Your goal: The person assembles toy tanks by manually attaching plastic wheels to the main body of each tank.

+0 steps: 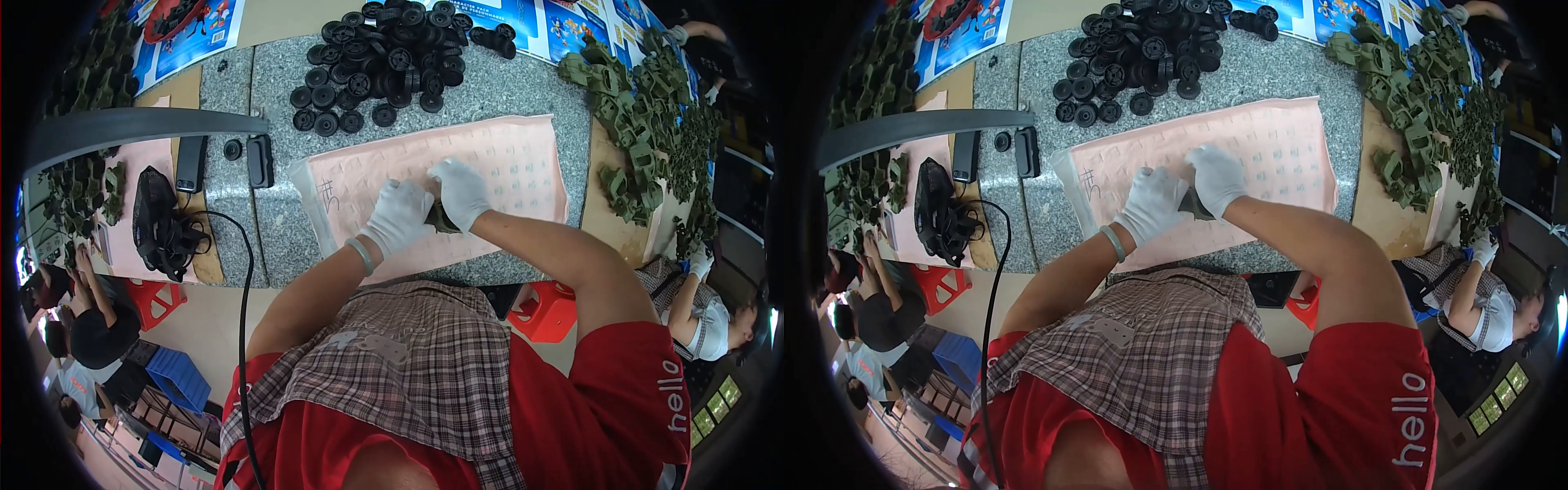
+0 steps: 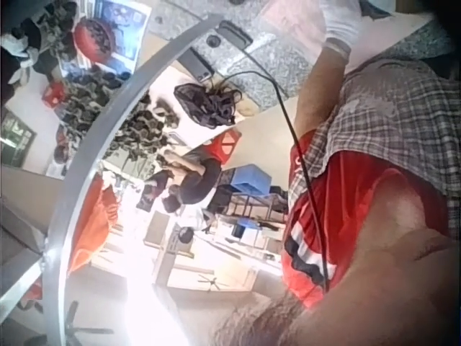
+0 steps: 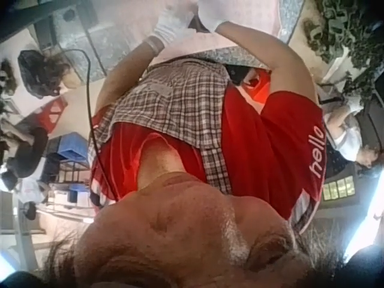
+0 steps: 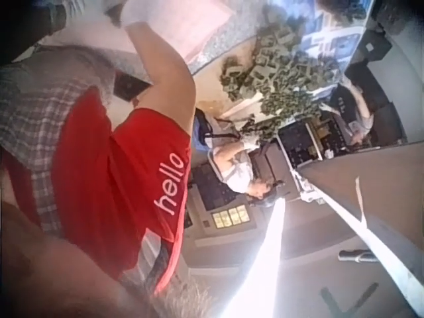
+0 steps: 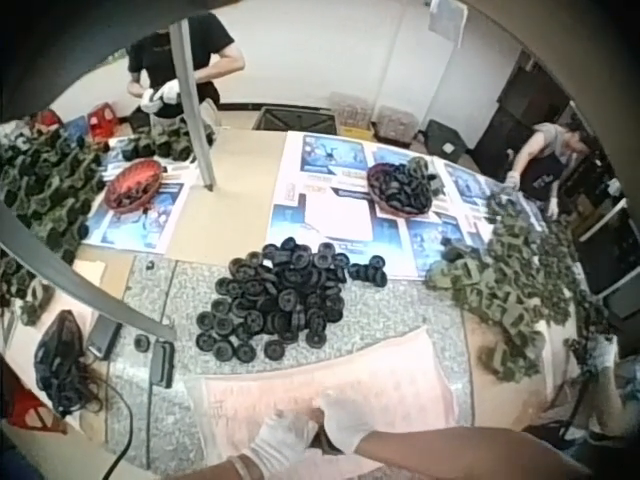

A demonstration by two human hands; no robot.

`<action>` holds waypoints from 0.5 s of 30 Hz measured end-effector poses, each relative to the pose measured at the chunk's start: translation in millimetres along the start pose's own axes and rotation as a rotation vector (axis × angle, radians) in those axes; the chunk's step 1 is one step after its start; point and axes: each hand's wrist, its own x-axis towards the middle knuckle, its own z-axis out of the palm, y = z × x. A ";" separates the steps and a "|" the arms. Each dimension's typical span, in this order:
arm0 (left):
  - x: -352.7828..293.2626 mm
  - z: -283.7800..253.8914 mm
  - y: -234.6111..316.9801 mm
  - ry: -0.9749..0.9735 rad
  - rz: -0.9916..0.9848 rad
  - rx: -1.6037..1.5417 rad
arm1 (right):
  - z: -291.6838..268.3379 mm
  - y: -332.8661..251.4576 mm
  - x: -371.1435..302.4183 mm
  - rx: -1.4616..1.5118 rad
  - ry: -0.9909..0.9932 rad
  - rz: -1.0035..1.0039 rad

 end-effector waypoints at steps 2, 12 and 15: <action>1.4 -2.9 1.4 0.039 0.009 0.007 | -12.2 -9.4 5.9 -0.111 -0.148 -0.158; 11.2 -3.7 -6.5 0.088 -0.004 0.063 | -10.2 -5.9 8.2 -0.082 -0.157 -0.265; 5.8 -10.2 2.6 -0.052 -0.060 0.082 | -7.3 -11.0 2.5 -0.145 -0.088 -0.336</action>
